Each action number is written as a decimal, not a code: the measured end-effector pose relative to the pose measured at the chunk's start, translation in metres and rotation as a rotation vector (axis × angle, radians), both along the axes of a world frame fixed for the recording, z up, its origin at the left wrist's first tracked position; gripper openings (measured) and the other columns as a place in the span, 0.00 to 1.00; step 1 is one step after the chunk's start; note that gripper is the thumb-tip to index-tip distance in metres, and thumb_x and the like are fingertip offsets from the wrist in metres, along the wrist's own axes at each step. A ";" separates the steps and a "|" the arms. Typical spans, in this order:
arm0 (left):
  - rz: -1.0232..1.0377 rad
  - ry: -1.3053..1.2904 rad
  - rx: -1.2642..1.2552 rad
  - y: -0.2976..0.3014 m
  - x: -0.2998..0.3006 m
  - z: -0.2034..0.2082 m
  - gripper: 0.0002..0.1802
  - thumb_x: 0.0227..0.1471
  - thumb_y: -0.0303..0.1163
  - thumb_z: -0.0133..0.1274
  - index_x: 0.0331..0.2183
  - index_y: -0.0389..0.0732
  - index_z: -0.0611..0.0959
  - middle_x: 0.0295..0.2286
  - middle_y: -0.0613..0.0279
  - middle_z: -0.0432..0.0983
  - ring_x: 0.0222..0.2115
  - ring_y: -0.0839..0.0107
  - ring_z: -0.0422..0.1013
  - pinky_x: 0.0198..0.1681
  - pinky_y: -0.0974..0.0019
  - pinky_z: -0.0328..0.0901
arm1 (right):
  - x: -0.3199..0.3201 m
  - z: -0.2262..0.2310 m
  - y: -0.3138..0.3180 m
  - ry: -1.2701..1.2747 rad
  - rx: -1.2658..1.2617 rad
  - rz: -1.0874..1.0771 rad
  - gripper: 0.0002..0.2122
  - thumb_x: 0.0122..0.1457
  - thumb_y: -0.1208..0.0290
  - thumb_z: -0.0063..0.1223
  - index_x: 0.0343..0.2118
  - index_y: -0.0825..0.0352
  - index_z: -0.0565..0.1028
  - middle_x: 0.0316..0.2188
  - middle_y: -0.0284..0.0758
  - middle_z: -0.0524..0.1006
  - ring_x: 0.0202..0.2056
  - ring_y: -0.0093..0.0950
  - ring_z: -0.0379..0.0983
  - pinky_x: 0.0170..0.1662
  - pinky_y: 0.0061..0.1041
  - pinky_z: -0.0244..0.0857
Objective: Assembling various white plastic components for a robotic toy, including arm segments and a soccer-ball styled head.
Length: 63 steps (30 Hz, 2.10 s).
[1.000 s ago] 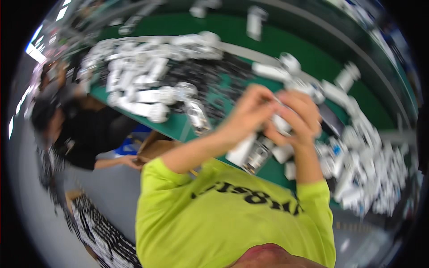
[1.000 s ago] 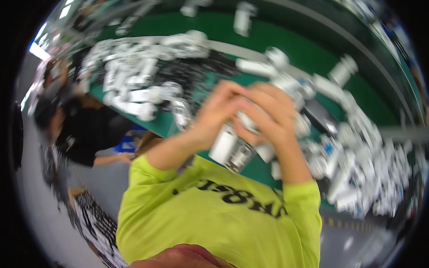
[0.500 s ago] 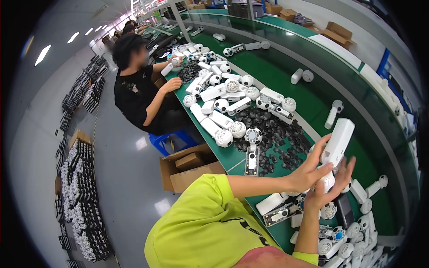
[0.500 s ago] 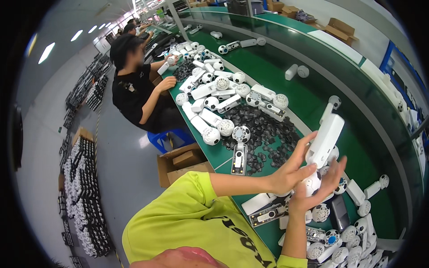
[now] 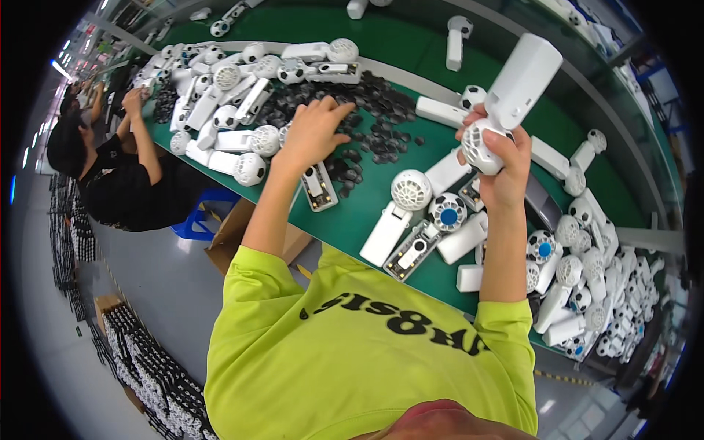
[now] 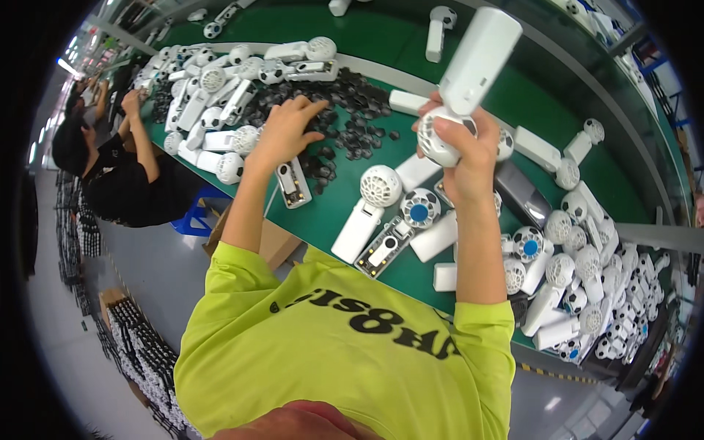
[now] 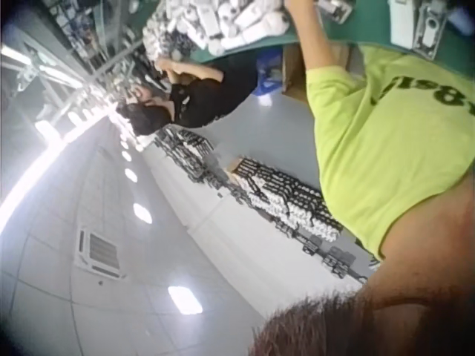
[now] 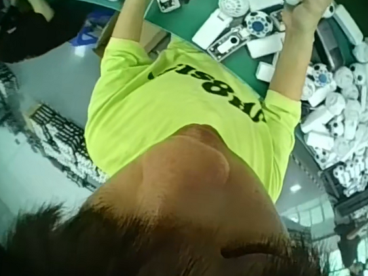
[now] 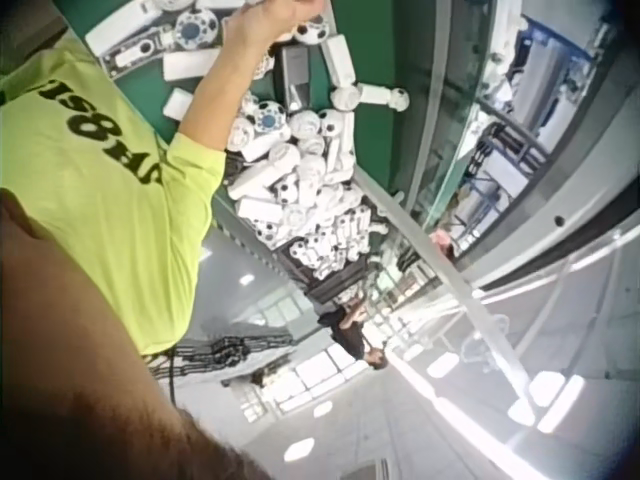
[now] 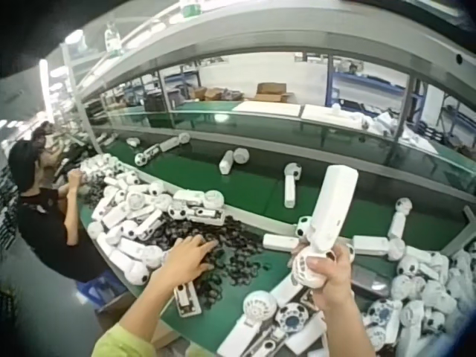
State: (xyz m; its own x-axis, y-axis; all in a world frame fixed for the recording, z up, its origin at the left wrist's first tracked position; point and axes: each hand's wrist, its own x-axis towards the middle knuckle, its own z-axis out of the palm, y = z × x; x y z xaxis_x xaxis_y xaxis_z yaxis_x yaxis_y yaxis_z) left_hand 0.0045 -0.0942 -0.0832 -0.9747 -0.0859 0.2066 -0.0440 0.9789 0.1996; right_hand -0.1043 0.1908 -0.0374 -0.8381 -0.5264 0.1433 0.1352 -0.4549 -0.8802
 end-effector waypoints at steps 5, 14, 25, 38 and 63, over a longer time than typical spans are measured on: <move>-0.046 0.043 0.067 -0.008 -0.020 -0.014 0.18 0.46 0.33 0.61 0.41 0.41 0.81 0.33 0.57 0.72 0.39 0.56 0.70 0.41 0.57 0.65 | 0.006 0.002 -0.006 0.000 0.098 0.005 0.21 0.48 0.70 0.57 0.44 0.78 0.73 0.37 0.43 0.76 0.32 0.33 0.77 0.22 0.27 0.71; -0.274 -0.005 -0.209 -0.008 -0.038 -0.022 0.08 0.48 0.31 0.57 0.31 0.37 0.81 0.29 0.58 0.71 0.34 0.62 0.71 0.38 0.62 0.67 | 0.009 0.005 -0.008 -0.109 0.046 0.028 0.20 0.55 0.68 0.53 0.47 0.77 0.70 0.36 0.41 0.76 0.32 0.29 0.76 0.24 0.27 0.72; -0.333 0.015 -0.533 0.000 -0.051 -0.020 0.05 0.47 0.27 0.54 0.29 0.37 0.79 0.31 0.61 0.71 0.33 0.65 0.72 0.36 0.63 0.68 | 0.014 -0.005 -0.015 -0.090 0.195 0.131 0.19 0.58 0.63 0.53 0.46 0.74 0.72 0.34 0.36 0.77 0.30 0.24 0.75 0.24 0.26 0.71; -0.455 0.172 -0.492 -0.012 -0.064 -0.024 0.03 0.47 0.25 0.55 0.28 0.36 0.80 0.29 0.62 0.72 0.34 0.69 0.74 0.26 0.68 0.71 | 0.005 -0.004 -0.006 -0.140 0.143 0.036 0.19 0.59 0.62 0.51 0.46 0.73 0.72 0.32 0.36 0.77 0.30 0.23 0.75 0.23 0.25 0.71; -0.261 0.266 1.262 0.135 -0.016 0.055 0.10 0.41 0.23 0.67 0.26 0.33 0.81 0.33 0.66 0.69 0.32 0.79 0.69 0.26 0.78 0.69 | 0.022 -0.007 -0.015 0.458 0.171 -0.297 0.20 0.61 0.55 0.52 0.41 0.72 0.75 0.34 0.35 0.78 0.35 0.21 0.70 0.41 0.21 0.63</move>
State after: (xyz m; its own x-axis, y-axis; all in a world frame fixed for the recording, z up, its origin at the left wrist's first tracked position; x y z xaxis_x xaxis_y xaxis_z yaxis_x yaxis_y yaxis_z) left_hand -0.0112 0.0404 -0.0282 -0.9340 -0.1768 0.3105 0.2993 0.0874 0.9501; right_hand -0.0819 0.1754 -0.0448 -0.8260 -0.3256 0.4601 -0.3892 -0.2611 -0.8834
